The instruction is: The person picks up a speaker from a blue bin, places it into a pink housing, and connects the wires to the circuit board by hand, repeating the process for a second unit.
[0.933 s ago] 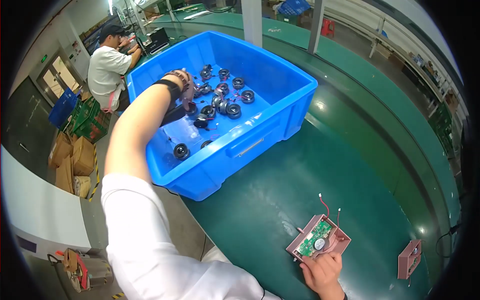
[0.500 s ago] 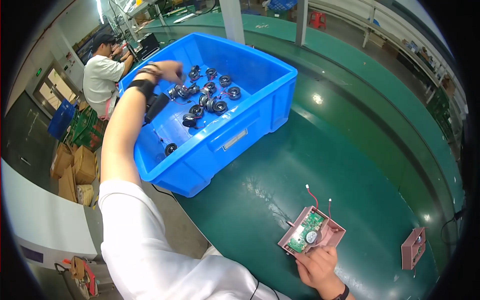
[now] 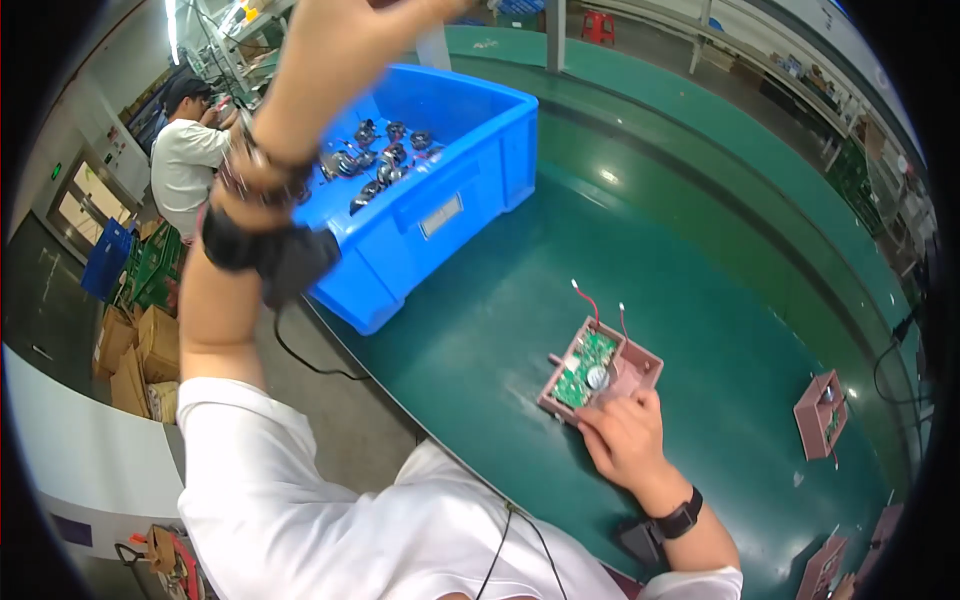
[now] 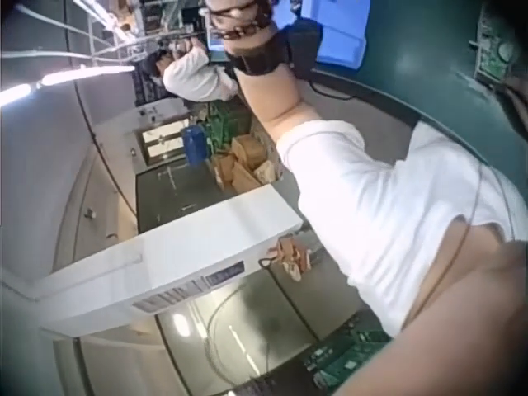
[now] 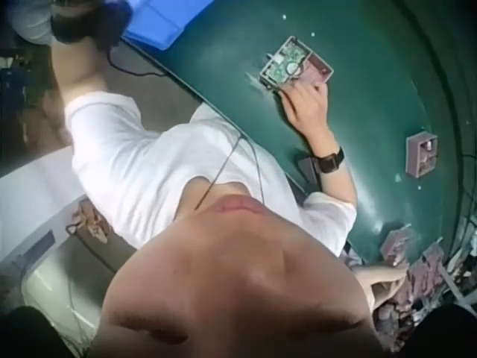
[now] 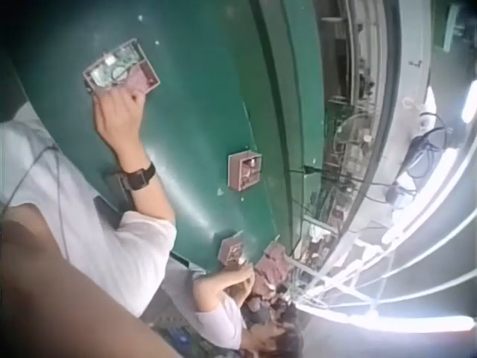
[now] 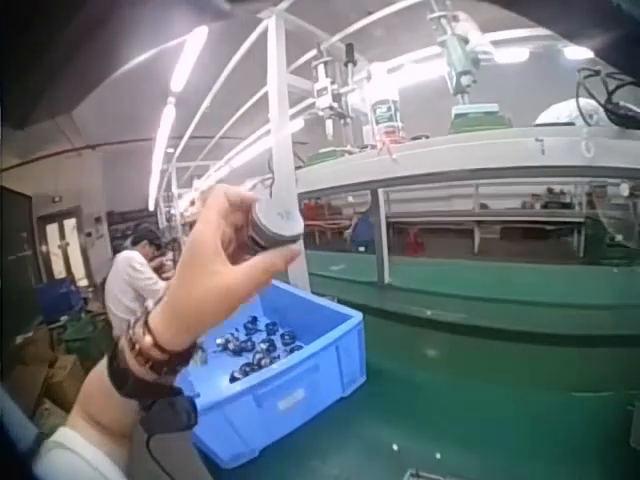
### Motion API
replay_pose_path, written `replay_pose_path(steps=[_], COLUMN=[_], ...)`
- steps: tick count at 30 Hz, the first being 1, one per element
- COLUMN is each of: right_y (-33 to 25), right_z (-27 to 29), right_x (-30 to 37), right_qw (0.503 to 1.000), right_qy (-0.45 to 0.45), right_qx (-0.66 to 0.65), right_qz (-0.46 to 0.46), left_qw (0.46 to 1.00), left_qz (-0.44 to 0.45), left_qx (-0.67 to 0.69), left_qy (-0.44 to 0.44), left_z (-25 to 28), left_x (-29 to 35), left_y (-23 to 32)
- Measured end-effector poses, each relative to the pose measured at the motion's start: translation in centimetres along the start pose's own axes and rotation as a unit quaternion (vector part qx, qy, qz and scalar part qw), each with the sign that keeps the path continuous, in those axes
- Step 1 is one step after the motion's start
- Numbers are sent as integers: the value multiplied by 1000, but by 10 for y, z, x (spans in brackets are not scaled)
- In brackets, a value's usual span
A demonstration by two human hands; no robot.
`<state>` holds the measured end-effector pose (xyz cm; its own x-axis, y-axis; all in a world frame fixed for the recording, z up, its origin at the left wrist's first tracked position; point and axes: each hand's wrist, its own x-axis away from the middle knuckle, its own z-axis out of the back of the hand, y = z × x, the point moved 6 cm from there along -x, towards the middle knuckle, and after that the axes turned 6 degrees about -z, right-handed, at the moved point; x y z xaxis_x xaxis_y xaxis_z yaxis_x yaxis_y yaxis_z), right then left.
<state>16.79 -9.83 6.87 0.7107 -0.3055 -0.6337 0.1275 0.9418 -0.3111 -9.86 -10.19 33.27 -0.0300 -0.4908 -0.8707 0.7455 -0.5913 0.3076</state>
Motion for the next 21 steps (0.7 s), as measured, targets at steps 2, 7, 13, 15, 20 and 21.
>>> replay_pose_path(steps=[2,7,13,15,20,21], right_y=[2,9,9,19,67,80], right_z=[5,2,11,19,35,34], right_x=[7,6,12,14,21,21], right_qw=[1000,999,998,996,975,966], right_qy=[13,32,31,70,155,166], right_qx=[24,4,-42,-25,-9,-14], right_qz=[-4,-25,-22,-43,-156,-197], left_qw=[995,978,956,886,736,678], left_qz=[-84,-168,104,240,379,411], left_qx=[60,90,247,391,558,607], left_qy=[5,-82,-119,-68,-53,-62], left_z=[-45,-141,-236,-261,-306,-315], left_x=[41,105,119,129,156,164], left_y=[19,31,-56,-87,-144,-153])
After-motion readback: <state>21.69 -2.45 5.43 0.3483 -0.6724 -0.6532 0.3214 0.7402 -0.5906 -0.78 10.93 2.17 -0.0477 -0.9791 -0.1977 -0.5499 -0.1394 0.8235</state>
